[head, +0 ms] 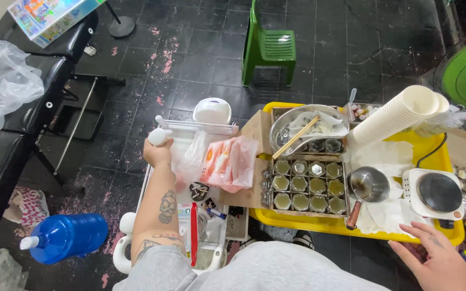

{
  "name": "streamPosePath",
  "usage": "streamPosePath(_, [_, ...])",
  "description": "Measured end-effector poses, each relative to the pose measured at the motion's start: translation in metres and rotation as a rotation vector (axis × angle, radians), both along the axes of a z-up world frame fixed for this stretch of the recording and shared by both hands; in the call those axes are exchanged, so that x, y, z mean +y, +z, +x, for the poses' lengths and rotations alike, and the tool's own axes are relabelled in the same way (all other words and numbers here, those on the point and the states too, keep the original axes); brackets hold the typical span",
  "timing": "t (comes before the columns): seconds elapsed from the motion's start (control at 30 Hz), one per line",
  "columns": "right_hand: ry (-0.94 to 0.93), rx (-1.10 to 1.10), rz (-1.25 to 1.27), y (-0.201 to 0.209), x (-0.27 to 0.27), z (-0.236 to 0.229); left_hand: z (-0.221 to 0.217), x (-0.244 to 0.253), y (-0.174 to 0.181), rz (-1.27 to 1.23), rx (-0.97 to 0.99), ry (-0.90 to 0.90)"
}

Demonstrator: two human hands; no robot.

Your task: The person sits at a candle-making workbench and repeatedly wipes the inside and outside of a white plastic pouring cup with tissue, setting the cup down and picking it back up to wipe more. They then use chopsticks to lift finished wicks out of a mold tray on the bench.

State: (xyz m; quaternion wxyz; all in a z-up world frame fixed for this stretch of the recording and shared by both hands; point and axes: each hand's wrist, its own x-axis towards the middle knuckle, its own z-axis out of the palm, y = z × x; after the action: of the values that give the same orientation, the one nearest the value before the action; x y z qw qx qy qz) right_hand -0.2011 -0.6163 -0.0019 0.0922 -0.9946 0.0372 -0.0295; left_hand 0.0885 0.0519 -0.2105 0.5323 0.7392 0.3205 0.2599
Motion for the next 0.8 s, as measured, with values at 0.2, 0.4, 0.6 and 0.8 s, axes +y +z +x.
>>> streamPosePath(0.2, [-0.139,0.107,0.192,0.004,0.021,-0.008,0.002,0.025,-0.049,-0.179,-0.079,-0.060])
streamPosePath(0.4, [-0.201,0.210,0.191,0.051,0.061,0.003,-0.002,0.044,-0.051,0.198,0.068,0.109])
streamPosePath(0.6, [-0.085,0.140,0.202,0.046,0.050,-0.011,-0.012,0.041,-0.047,0.180,0.216,0.122])
streamPosePath(0.8, [-0.324,0.396,0.291,0.079,0.066,-0.005,-0.018,0.002,0.002,-0.008,0.104,0.251])
